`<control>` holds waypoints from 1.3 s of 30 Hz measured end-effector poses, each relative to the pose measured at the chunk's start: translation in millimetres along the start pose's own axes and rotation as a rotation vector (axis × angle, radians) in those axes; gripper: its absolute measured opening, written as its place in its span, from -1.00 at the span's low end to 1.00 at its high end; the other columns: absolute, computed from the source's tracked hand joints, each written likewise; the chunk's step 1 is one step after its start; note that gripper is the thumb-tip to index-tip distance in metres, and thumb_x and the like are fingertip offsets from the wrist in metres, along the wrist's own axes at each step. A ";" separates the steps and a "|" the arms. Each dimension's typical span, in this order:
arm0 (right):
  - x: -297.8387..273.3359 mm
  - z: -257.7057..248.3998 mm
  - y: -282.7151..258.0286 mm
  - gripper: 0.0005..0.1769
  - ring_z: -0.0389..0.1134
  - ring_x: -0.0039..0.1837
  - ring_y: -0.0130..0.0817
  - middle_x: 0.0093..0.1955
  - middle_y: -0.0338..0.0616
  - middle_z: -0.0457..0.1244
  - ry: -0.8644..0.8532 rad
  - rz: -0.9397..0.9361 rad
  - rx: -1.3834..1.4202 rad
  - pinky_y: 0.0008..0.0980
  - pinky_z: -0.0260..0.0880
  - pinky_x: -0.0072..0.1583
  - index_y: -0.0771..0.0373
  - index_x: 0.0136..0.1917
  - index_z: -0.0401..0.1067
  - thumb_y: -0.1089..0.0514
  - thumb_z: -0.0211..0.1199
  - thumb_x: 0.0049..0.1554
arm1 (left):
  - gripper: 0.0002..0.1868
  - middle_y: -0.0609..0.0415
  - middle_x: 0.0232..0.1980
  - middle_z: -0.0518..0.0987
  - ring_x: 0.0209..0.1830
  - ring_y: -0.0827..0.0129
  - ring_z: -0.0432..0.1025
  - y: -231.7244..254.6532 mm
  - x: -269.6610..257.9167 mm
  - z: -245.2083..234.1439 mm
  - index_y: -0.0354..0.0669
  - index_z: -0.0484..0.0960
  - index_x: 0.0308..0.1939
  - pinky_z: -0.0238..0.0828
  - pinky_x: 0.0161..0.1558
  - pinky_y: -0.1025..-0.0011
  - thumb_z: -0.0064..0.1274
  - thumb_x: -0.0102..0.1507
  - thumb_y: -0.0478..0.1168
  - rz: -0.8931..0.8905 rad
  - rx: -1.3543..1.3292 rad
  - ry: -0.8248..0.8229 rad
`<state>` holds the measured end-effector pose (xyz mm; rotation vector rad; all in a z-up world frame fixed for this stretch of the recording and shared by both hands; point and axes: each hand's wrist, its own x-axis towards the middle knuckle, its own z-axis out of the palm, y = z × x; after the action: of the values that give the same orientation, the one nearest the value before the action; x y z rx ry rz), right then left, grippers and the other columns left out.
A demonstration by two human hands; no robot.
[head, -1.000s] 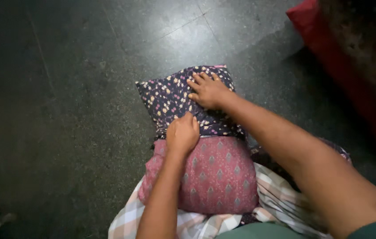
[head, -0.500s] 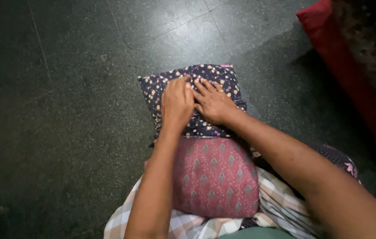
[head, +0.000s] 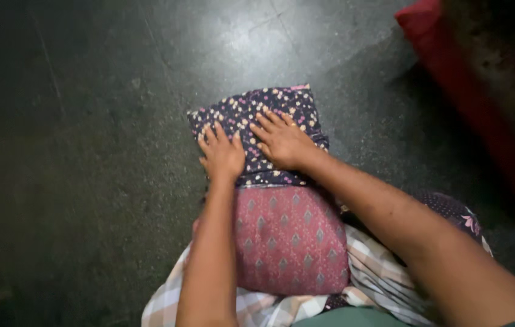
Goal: The person inserts a pink patterned pillow insert into a dark floral pillowcase. They repeatedly tuck the edges of the case over the insert, smooth the fabric, and adjust the corners to ensure a snug fit. The person finishes by patting the pillow and placing it on a nearby surface.
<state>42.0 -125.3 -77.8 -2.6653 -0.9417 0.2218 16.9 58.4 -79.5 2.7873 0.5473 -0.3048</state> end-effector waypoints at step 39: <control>-131.6 26.5 -2.0 -0.29 -0.10 0.62 0.20 0.65 0.22 -0.14 0.230 0.332 0.326 -0.04 -0.06 0.54 0.09 0.55 0.17 -0.21 0.07 0.23 | -0.41 -0.18 0.57 0.20 0.53 -0.17 0.09 -63.1 -103.8 9.5 -0.16 0.38 0.44 0.02 0.44 0.03 -0.29 0.41 0.04 0.446 -0.275 0.214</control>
<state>-67.3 -200.9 -96.4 -2.4579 -0.3550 0.1234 -103.5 76.5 -76.4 2.5890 -0.0035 0.1546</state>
